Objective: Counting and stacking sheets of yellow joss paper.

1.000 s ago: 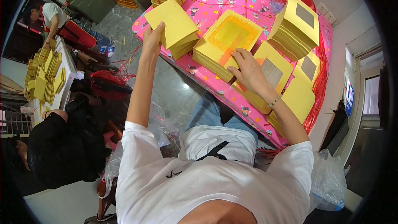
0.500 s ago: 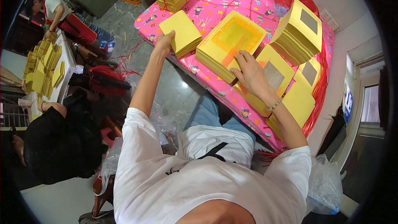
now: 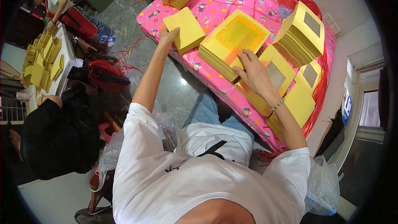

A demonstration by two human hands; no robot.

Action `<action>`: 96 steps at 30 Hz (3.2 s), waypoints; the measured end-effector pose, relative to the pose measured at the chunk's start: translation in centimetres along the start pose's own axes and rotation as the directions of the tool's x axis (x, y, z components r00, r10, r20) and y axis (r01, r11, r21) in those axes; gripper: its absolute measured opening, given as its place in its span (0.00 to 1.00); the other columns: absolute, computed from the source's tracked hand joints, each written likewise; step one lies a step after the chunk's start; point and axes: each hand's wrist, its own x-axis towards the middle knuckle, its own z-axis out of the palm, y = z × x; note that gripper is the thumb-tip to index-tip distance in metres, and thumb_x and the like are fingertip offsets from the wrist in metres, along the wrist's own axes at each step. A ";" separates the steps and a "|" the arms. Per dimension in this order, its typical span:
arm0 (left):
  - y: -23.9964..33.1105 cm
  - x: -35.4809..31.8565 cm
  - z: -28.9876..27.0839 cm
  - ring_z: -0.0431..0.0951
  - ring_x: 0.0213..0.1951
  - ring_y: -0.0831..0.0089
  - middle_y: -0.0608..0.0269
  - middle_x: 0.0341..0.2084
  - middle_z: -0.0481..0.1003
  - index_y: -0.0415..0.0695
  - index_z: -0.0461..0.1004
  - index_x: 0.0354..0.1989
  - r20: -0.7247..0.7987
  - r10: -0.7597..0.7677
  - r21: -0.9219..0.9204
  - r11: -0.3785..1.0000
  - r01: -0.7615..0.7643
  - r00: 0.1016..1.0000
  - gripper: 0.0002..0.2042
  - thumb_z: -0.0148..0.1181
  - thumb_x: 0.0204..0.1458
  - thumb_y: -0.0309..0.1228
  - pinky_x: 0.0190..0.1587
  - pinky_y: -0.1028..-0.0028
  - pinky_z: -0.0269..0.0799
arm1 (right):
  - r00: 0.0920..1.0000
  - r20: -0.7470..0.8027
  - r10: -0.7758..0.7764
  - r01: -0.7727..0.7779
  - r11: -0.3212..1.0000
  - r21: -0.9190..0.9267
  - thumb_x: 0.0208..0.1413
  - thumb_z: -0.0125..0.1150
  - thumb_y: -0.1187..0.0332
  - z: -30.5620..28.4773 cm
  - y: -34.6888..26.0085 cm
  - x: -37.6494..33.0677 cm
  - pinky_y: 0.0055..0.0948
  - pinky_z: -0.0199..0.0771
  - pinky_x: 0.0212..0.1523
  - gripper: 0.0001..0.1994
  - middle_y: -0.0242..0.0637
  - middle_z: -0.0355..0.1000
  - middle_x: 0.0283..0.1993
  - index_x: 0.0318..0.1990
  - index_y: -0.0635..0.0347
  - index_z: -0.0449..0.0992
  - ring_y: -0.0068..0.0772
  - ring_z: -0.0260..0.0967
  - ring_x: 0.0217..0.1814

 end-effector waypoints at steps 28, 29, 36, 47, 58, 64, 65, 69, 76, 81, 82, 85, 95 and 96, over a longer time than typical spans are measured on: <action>4.9 -5.0 1.6 0.70 0.43 0.63 0.55 0.41 0.71 0.42 0.73 0.43 0.066 0.774 0.622 0.462 -0.633 0.630 0.18 0.64 0.44 0.37 0.42 0.67 0.68 | 0.971 -0.115 0.210 -0.179 0.955 0.237 0.46 0.63 0.62 0.3 0.1 0.0 0.30 0.69 0.30 0.11 0.38 0.70 0.24 0.26 0.63 0.79 0.33 0.70 0.27; 6.1 -6.4 2.0 0.70 0.43 0.63 0.55 0.41 0.71 0.42 0.73 0.43 0.070 0.774 0.621 0.460 -0.635 0.629 0.18 0.64 0.44 0.37 0.42 0.67 0.68 | 0.965 -0.092 0.247 -0.214 0.938 0.272 0.46 0.64 0.63 0.3 0.2 0.0 0.27 0.69 0.28 0.11 0.36 0.71 0.24 0.28 0.64 0.79 0.28 0.70 0.25; 8.3 -11.1 4.7 0.70 0.39 0.64 0.62 0.32 0.73 0.45 0.76 0.33 0.691 0.629 0.182 0.325 -0.928 0.356 0.14 0.68 0.39 0.37 0.42 0.67 0.68 | 0.943 -0.037 0.331 -0.290 0.871 0.396 0.47 0.64 0.61 0.7 1.2 0.3 0.24 0.69 0.29 0.13 0.35 0.73 0.25 0.28 0.65 0.79 0.23 0.70 0.26; 8.4 -11.0 5.0 0.70 0.38 0.64 0.64 0.31 0.73 0.47 0.77 0.31 0.736 0.544 0.233 0.354 -0.906 0.402 0.11 0.66 0.41 0.37 0.41 0.68 0.68 | 0.920 0.043 0.389 -0.374 0.843 0.386 0.47 0.64 0.58 0.5 1.7 0.7 0.23 0.66 0.26 0.16 0.34 0.72 0.23 0.27 0.65 0.79 0.20 0.69 0.25; 8.4 -11.1 5.1 0.70 0.38 0.63 0.63 0.31 0.73 0.46 0.76 0.31 0.744 0.521 0.242 0.373 -0.896 0.417 0.11 0.66 0.42 0.37 0.40 0.67 0.68 | 0.891 0.088 0.445 -0.442 0.810 0.384 0.42 0.62 0.54 0.4 1.9 1.0 0.28 0.69 0.28 0.16 0.37 0.74 0.21 0.26 0.59 0.81 0.30 0.72 0.24; 8.8 -11.2 5.1 0.70 0.39 0.63 0.63 0.31 0.72 0.46 0.76 0.31 0.753 0.520 0.234 0.361 -0.903 0.403 0.11 0.66 0.42 0.37 0.41 0.68 0.68 | 0.894 0.076 0.442 -0.434 0.809 0.395 0.43 0.62 0.53 0.7 2.1 1.0 0.28 0.69 0.28 0.16 0.36 0.74 0.21 0.26 0.59 0.81 0.28 0.71 0.24; 8.8 -11.2 5.1 0.70 0.39 0.63 0.63 0.31 0.72 0.46 0.76 0.31 0.753 0.520 0.235 0.361 -0.903 0.404 0.11 0.66 0.42 0.37 0.41 0.68 0.68 | 0.895 0.076 0.440 -0.432 0.810 0.397 0.43 0.62 0.53 0.7 2.1 1.0 0.28 0.69 0.28 0.16 0.36 0.74 0.21 0.26 0.58 0.81 0.28 0.71 0.24; 8.8 -11.3 5.0 0.70 0.40 0.63 0.63 0.32 0.72 0.46 0.76 0.32 0.756 0.486 0.266 0.383 -0.884 0.438 0.11 0.66 0.42 0.37 0.42 0.67 0.68 | 0.887 0.100 0.451 -0.452 0.805 0.383 0.43 0.62 0.53 0.5 1.9 1.1 0.28 0.69 0.28 0.16 0.36 0.74 0.21 0.26 0.58 0.81 0.29 0.71 0.24; 8.8 -11.2 4.9 0.69 0.41 0.62 0.62 0.33 0.72 0.46 0.76 0.32 0.764 0.486 0.258 0.375 -0.891 0.426 0.12 0.66 0.42 0.38 0.43 0.66 0.68 | 0.902 0.048 0.428 -0.412 0.825 0.386 0.42 0.62 0.53 1.0 2.2 1.0 0.29 0.68 0.28 0.16 0.36 0.73 0.19 0.25 0.58 0.81 0.30 0.71 0.23; 9.2 -11.3 5.1 0.70 0.40 0.61 0.60 0.33 0.72 0.45 0.76 0.32 0.779 0.460 0.284 0.347 -0.894 0.426 0.14 0.66 0.41 0.41 0.42 0.65 0.68 | 0.889 0.066 0.453 -0.441 0.809 0.389 0.43 0.61 0.54 0.8 1.9 1.0 0.28 0.68 0.27 0.16 0.35 0.73 0.19 0.25 0.58 0.81 0.29 0.71 0.22; 9.3 -11.3 5.2 0.70 0.40 0.61 0.59 0.33 0.72 0.45 0.76 0.33 0.787 0.453 0.293 0.324 -0.900 0.419 0.15 0.66 0.42 0.42 0.42 0.65 0.68 | 0.890 0.066 0.452 -0.439 0.806 0.398 0.43 0.61 0.54 0.8 1.9 1.0 0.28 0.68 0.26 0.16 0.35 0.73 0.18 0.25 0.58 0.81 0.28 0.70 0.22; 9.8 -11.3 5.6 0.70 0.39 0.61 0.59 0.34 0.72 0.46 0.76 0.34 0.818 0.405 0.329 0.253 -0.910 0.409 0.14 0.65 0.43 0.41 0.40 0.65 0.68 | 0.884 0.062 0.463 -0.440 0.784 0.438 0.44 0.61 0.54 0.8 1.9 1.0 0.27 0.67 0.26 0.15 0.33 0.73 0.18 0.25 0.59 0.81 0.26 0.70 0.21; 9.9 -11.8 7.3 0.71 0.39 0.60 0.58 0.36 0.70 0.47 0.73 0.40 0.753 0.579 0.314 0.102 -0.944 0.313 0.13 0.58 0.43 0.23 0.42 0.65 0.67 | 0.877 -0.360 0.318 -0.210 0.928 0.308 0.43 0.67 0.51 -0.7 1.8 1.1 0.27 0.67 0.44 0.28 0.45 0.67 0.45 0.45 0.65 0.72 0.31 0.66 0.47; 9.9 -11.6 7.2 0.71 0.38 0.60 0.60 0.35 0.72 0.46 0.73 0.39 0.697 0.645 0.296 0.141 -0.945 0.314 0.12 0.57 0.45 0.24 0.41 0.64 0.67 | 0.877 -0.364 0.314 -0.207 0.930 0.304 0.43 0.67 0.51 -0.9 1.6 1.0 0.27 0.67 0.44 0.28 0.45 0.67 0.45 0.45 0.65 0.72 0.31 0.66 0.47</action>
